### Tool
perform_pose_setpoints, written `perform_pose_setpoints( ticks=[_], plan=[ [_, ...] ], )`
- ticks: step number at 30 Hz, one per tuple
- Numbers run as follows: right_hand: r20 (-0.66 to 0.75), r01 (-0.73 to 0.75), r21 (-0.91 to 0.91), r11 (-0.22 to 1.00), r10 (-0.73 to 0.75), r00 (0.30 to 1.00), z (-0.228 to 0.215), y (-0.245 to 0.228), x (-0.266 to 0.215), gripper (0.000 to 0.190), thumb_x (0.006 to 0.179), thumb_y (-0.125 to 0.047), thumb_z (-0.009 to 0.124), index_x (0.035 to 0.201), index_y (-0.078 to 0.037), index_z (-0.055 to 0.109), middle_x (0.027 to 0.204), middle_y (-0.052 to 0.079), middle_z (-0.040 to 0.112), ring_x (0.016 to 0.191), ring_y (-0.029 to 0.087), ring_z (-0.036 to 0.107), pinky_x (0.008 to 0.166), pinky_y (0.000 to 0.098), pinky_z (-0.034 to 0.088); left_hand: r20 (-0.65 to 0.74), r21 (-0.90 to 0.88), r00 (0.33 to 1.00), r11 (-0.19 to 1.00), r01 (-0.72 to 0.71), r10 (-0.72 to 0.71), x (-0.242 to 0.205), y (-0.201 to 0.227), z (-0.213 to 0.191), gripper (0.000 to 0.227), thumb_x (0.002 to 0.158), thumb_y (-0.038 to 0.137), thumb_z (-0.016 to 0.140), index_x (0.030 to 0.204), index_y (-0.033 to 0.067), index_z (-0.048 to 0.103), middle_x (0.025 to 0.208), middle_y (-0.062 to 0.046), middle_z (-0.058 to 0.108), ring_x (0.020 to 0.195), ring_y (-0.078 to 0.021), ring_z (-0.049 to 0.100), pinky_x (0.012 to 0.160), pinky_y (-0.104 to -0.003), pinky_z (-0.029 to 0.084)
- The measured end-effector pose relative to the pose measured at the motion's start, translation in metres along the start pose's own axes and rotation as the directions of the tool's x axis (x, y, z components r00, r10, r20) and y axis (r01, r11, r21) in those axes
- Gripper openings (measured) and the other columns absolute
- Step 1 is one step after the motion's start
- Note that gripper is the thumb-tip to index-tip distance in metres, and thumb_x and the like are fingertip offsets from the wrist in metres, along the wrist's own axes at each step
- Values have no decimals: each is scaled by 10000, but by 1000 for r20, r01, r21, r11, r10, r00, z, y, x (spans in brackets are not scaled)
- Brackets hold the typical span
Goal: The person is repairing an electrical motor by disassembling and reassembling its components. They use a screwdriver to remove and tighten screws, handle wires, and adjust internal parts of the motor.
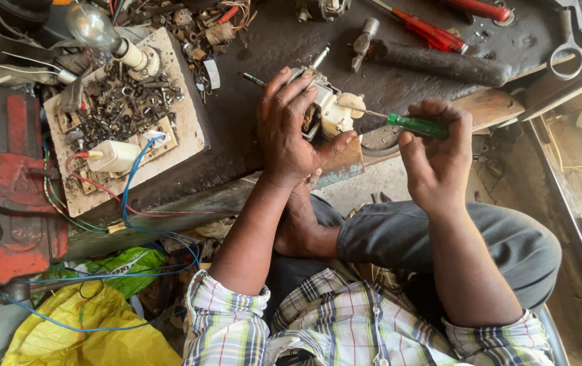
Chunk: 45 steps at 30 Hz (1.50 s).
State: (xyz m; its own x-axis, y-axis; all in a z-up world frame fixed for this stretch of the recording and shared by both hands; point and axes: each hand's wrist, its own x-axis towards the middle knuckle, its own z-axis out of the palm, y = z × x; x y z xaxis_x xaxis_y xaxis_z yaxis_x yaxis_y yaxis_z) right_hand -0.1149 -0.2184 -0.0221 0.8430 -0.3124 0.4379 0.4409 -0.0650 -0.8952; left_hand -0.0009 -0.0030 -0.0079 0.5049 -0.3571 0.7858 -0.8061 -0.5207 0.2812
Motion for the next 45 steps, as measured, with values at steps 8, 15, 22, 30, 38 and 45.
perform_pose_setpoints(
  ticks=[8,15,22,30,38,45],
  plan=[
    [-110,-77,-254,964,50,993,4,-1,-1,141,1147,-74,573,1277,-19,564,1130,119,559,958,137,532,867,257,433,-9,-15,1000,1000,-1,1,0,1,1,822,878,606,846,1414,124,450,1467,-79,510,1466,-369,427,1243,-544,393],
    [-44,47,164,985,-41,998,8,2,2,309,1085,-37,646,1324,-27,450,1326,90,554,1272,157,572,1146,305,478,24,5,1000,1000,5,-5,5,5,-4,826,897,642,808,1424,112,456,1472,-97,524,1473,-385,430,1225,-522,369],
    [-124,118,-471,874,-198,972,8,-5,8,161,1115,-121,675,1194,6,614,1061,153,699,975,259,717,898,341,554,317,279,948,953,-121,28,29,-3,-36,519,953,565,586,1299,180,623,1394,-44,596,1400,-277,493,1210,-610,273],
    [-88,160,-457,875,-223,971,11,-13,9,135,1098,-114,659,1159,3,630,1021,154,682,946,288,701,854,362,546,562,6,822,993,-118,94,72,2,-35,238,961,249,667,1170,145,710,1304,-47,672,1322,-270,574,1164,-528,333],
    [-101,28,-447,894,-81,992,9,-14,6,124,1089,-92,652,1183,-12,642,1009,145,681,897,275,699,798,351,537,468,-13,880,996,-83,80,72,15,-39,193,902,169,698,1089,126,676,1218,-31,690,1263,-275,602,1122,-483,369],
    [-48,176,79,981,-173,984,9,-8,9,247,1046,-4,589,1266,-23,478,1188,175,541,1057,321,591,1008,367,512,459,3,886,998,-69,60,73,21,-39,170,911,142,683,1078,124,658,1161,-30,690,1243,-267,612,1107,-460,376]
  ],
)
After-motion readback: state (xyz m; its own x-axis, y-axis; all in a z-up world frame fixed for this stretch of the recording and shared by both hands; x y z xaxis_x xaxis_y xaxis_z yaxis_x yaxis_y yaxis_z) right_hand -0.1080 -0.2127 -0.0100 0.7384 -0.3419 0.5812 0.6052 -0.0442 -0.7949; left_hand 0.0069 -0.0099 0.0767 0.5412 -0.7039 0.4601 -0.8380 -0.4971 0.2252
